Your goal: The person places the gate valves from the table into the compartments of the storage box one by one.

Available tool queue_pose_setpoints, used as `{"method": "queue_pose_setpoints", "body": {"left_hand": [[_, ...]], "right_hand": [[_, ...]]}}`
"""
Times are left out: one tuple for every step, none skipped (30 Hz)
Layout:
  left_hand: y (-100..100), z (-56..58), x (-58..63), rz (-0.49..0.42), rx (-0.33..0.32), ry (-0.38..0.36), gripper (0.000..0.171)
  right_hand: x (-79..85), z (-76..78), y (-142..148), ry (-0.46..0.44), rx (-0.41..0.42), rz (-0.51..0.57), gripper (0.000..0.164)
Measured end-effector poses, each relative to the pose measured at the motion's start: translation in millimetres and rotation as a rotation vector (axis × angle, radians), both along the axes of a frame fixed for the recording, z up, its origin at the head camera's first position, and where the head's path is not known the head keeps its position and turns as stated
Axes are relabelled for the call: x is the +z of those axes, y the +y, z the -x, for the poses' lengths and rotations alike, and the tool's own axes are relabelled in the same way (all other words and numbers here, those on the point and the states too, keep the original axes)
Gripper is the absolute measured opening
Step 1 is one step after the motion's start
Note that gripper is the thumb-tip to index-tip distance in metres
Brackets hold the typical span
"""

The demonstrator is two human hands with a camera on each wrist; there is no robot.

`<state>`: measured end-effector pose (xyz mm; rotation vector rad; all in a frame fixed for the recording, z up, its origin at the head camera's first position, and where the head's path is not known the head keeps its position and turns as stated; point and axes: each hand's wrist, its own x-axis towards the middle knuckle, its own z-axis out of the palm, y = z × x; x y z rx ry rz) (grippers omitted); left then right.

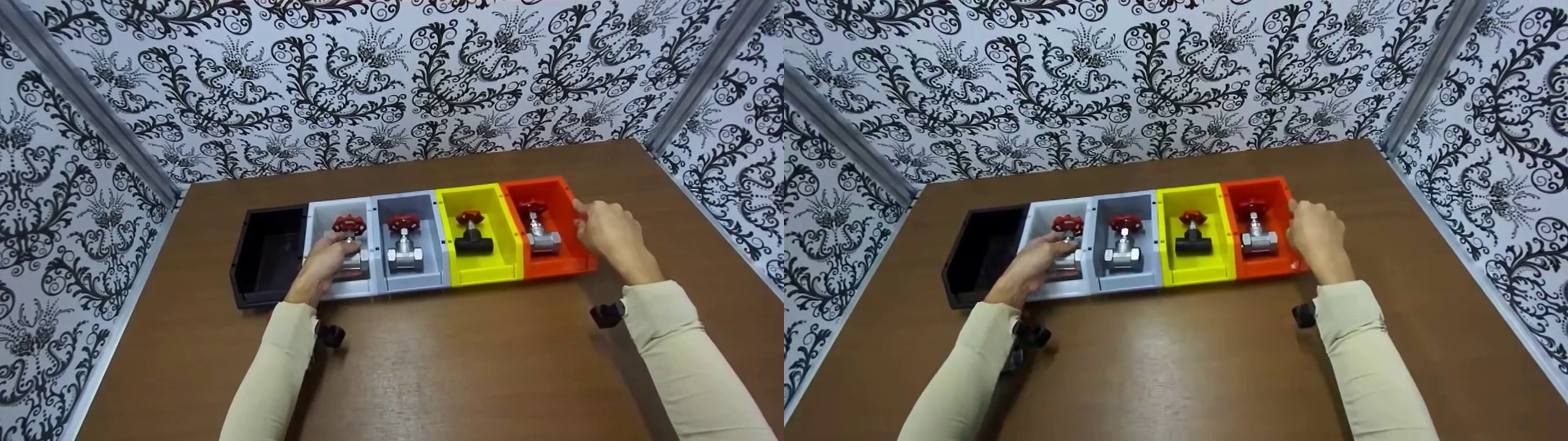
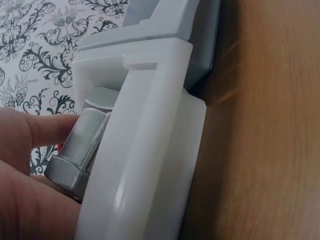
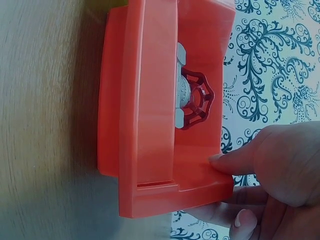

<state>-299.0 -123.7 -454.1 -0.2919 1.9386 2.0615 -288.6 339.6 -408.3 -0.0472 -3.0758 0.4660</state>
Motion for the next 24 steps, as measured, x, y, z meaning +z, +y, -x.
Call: {"method": "queue_pose_setpoints", "body": {"left_hand": [[0.2,0.0,-0.1,0.0,-0.001,0.001,0.043],[0.5,0.1,-0.3,0.001,-0.003,0.002,0.042],[0.6,0.3,-0.4,0.0,-0.004,0.001,0.042],[0.7,0.5,-0.7,0.0,-0.007,0.001,0.041],[0.8,0.6,-1.0,0.0,-0.009,0.0,0.041],[0.8,0.6,-1.1,0.0,-0.011,0.0,0.041],[0.7,0.6,-1.4,-0.001,-0.01,-0.001,0.041],[0.7,0.7,-1.6,-0.001,-0.008,-0.002,0.042],[0.8,0.7,-1.8,0.001,-0.008,0.0,0.043],[1.0,0.6,-2.0,0.008,-0.007,0.002,0.043],[1.3,0.6,-2.3,0.03,-0.003,0.013,0.044],[1.6,0.8,-2.7,0.054,0.0,0.024,0.044],[2.0,0.9,-3.2,0.076,0.004,0.033,0.045],[2.3,1.1,-3.5,0.098,0.007,0.042,0.046],[2.6,1.2,-3.8,0.119,0.009,0.047,0.047],[2.9,1.5,-4.0,0.141,0.013,0.052,0.048],[3.2,1.8,-4.3,0.159,0.016,0.055,0.05],[3.3,1.9,-4.3,0.163,0.017,0.051,0.05],[3.4,1.9,-4.2,0.168,0.017,0.047,0.051],[3.4,1.9,-4.1,0.173,0.019,0.044,0.052],[3.5,1.8,-4.1,0.177,0.021,0.039,0.052],[3.4,1.7,-4.0,0.181,0.02,0.036,0.052],[3.3,1.6,-4.0,0.179,0.021,0.031,0.052],[3.0,1.5,-4.1,0.183,0.02,0.029,0.052]], "right_hand": [[0.1,-0.1,0.0,-0.001,0.0,0.001,0.049],[0.1,-0.3,-0.1,-0.003,-0.001,0.002,0.049],[0.2,-0.5,0.0,-0.006,-0.001,0.003,0.049],[0.1,-0.6,-0.1,-0.006,-0.002,0.003,0.049],[0.1,-0.7,-0.2,-0.008,-0.003,0.004,0.049],[0.1,-0.7,-0.4,-0.007,-0.002,0.004,0.049],[0.0,-0.5,-0.7,-0.004,-0.002,0.003,0.049],[-0.1,-0.4,-0.7,-0.004,-0.002,0.002,0.049],[0.0,-0.4,-1.0,-0.001,-0.003,0.002,0.049],[0.0,-0.5,-1.1,0.003,-0.003,0.001,0.049],[-0.2,-0.7,-1.3,0.007,-0.006,0.003,0.049],[-0.3,-0.9,-1.3,0.011,-0.008,0.005,0.049],[-0.5,-1.2,-1.2,0.014,-0.01,0.007,0.048],[-0.4,-1.7,-1.1,0.016,-0.012,0.009,0.048],[-0.5,-2.1,-1.1,0.02,-0.014,0.012,0.047],[-0.6,-2.3,-1.1,0.022,-0.016,0.015,0.047],[-0.9,-2.2,-0.8,0.024,-0.017,0.016,0.047],[-0.9,-2.3,-0.7,0.024,-0.015,0.015,0.047],[-1.0,-2.2,-0.7,0.024,-0.015,0.013,0.047],[-1.0,-2.1,-0.8,0.022,-0.016,0.012,0.047],[-1.0,-1.8,-0.8,0.021,-0.015,0.01,0.047],[-1.0,-1.3,-0.7,0.019,-0.015,0.009,0.047],[-1.0,-1.0,-0.6,0.017,-0.014,0.008,0.047],[-0.8,-0.8,-0.8,0.014,-0.012,0.008,0.048]]}}
